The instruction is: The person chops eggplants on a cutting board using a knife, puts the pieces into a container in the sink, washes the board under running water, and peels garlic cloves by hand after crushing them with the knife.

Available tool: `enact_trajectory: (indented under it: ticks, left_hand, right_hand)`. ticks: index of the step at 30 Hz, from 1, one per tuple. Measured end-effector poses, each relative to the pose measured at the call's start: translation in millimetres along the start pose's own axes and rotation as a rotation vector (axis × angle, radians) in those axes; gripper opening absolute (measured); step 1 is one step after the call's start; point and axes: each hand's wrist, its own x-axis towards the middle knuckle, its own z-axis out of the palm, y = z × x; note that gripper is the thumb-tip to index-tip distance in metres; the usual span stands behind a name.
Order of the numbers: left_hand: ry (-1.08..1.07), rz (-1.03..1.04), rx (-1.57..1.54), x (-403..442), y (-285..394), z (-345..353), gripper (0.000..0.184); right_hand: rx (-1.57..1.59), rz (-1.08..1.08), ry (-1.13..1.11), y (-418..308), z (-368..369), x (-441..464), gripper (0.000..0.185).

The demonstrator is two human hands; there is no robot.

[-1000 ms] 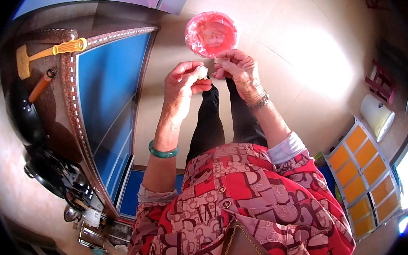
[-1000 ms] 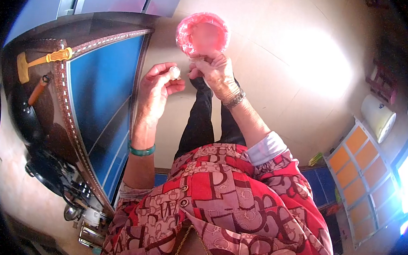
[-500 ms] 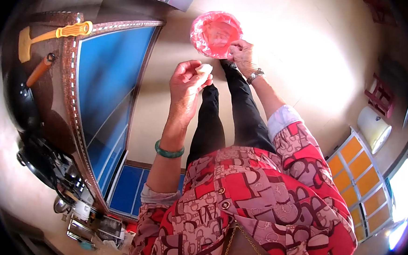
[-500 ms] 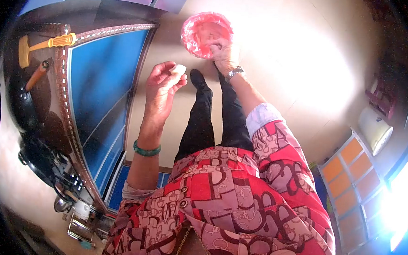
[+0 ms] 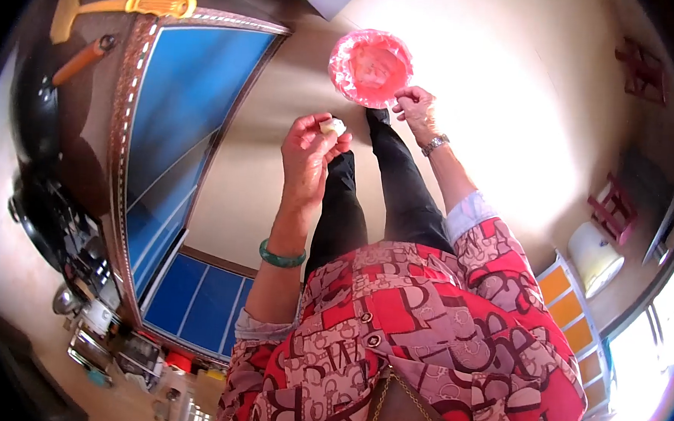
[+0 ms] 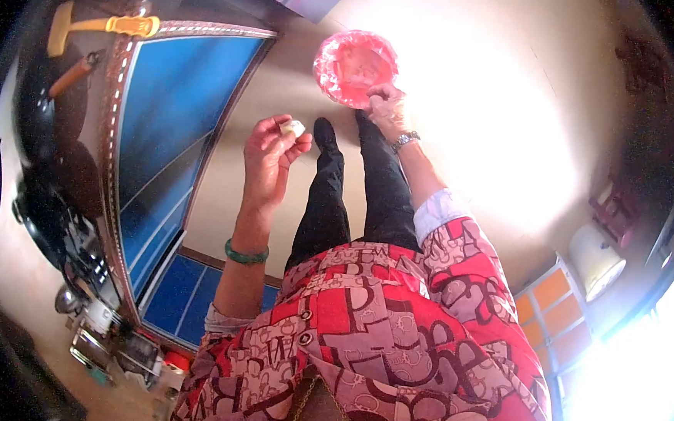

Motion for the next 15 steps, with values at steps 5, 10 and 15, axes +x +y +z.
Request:
enact_trajectory:
  ticks: [5,10,15]
  left_hand:
    - [0.104,0.068,-0.197,-22,-24,-18,0.030]
    - [0.210,0.060,-0.226,-60,-20,-35,0.023]
    - [0.313,0.065,-0.308,-110,-16,-64,0.026]
  right_hand:
    - [-0.212,0.065,-0.007,-43,9,-9,0.020]
    - [-0.443,0.121,-0.156,-34,10,9,0.040]
    - [-0.417,0.128,-0.078,-29,9,6,0.017]
